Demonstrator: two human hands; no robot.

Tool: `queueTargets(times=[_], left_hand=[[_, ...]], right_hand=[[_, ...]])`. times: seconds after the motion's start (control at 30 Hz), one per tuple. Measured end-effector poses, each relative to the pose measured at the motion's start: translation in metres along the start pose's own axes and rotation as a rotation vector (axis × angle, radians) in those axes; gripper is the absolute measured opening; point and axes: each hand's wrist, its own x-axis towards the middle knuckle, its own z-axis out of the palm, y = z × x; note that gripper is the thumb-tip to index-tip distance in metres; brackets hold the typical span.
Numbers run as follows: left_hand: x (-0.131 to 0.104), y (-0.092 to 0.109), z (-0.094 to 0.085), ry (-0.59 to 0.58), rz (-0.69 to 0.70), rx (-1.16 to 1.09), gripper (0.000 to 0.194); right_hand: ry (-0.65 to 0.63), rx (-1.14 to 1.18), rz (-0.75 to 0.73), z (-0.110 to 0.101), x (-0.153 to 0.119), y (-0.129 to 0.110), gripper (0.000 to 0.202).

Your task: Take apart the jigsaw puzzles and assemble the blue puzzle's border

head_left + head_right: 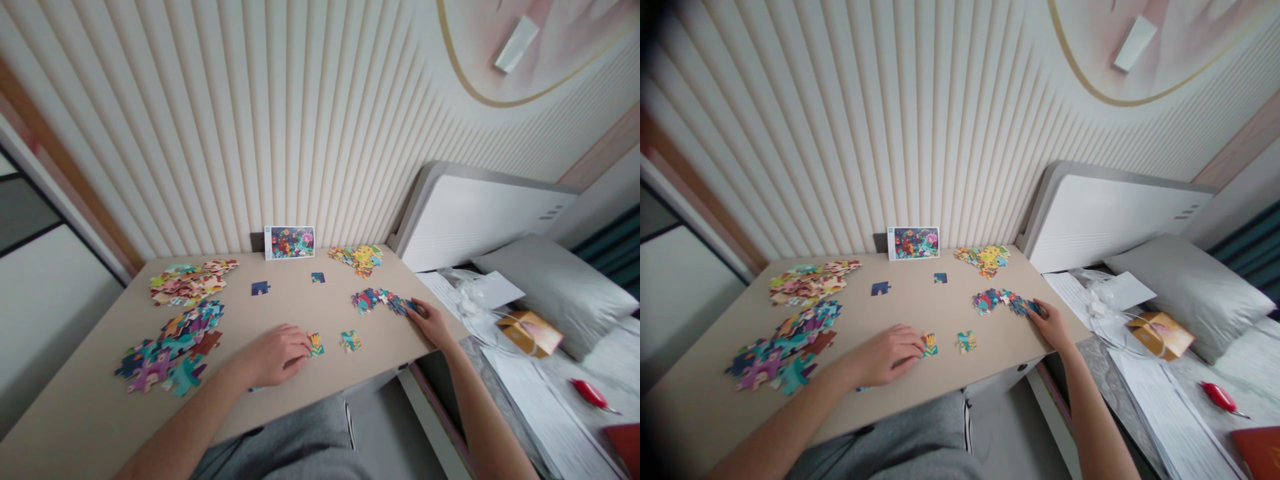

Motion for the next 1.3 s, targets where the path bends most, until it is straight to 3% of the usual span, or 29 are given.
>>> queueTargets(times=[0.07, 0.27, 0.43, 0.57, 0.67, 0.87, 1.0, 1.13, 1.3], left_hand=[[0.001, 0.001, -0.001, 0.002, -0.003, 0.000, 0.017], [0.001, 0.002, -0.003, -0.004, -0.007, -0.009, 0.017], [0.001, 0.000, -0.002, -0.014, -0.013, -0.016, 0.017], [0.001, 0.001, -0.001, -0.015, -0.020, -0.015, 0.017], [0.001, 0.001, -0.002, -0.010, -0.017, -0.015, 0.017], [0.001, 0.000, 0.000, -0.001, -0.009, -0.014, 0.018], [0.000, -0.001, 0.000, 0.004, -0.001, -0.020, 0.018], [0.000, 0.000, -0.001, 0.018, 0.006, -0.032, 0.018], [0.000, 0.000, -0.001, -0.001, -0.008, -0.032, 0.017]], right_hand=[[0.012, -0.060, -0.017, 0.002, -0.001, 0.004, 0.060], [0.325, -0.180, 0.127, 0.005, 0.000, 0.019, 0.066], [0.219, -0.417, 0.107, 0.014, -0.002, 0.015, 0.059], [0.092, -0.481, -0.014, 0.020, -0.006, 0.006, 0.053], [0.111, -0.376, -0.015, 0.019, -0.008, 0.002, 0.056], [0.335, 0.139, 0.162, 0.006, -0.013, 0.001, 0.065], [0.424, 0.118, 0.203, 0.003, -0.011, 0.004, 0.066], [0.360, -0.242, 0.124, 0.010, -0.008, 0.004, 0.067], [0.140, -0.495, 0.059, 0.019, -0.009, -0.003, 0.052]])
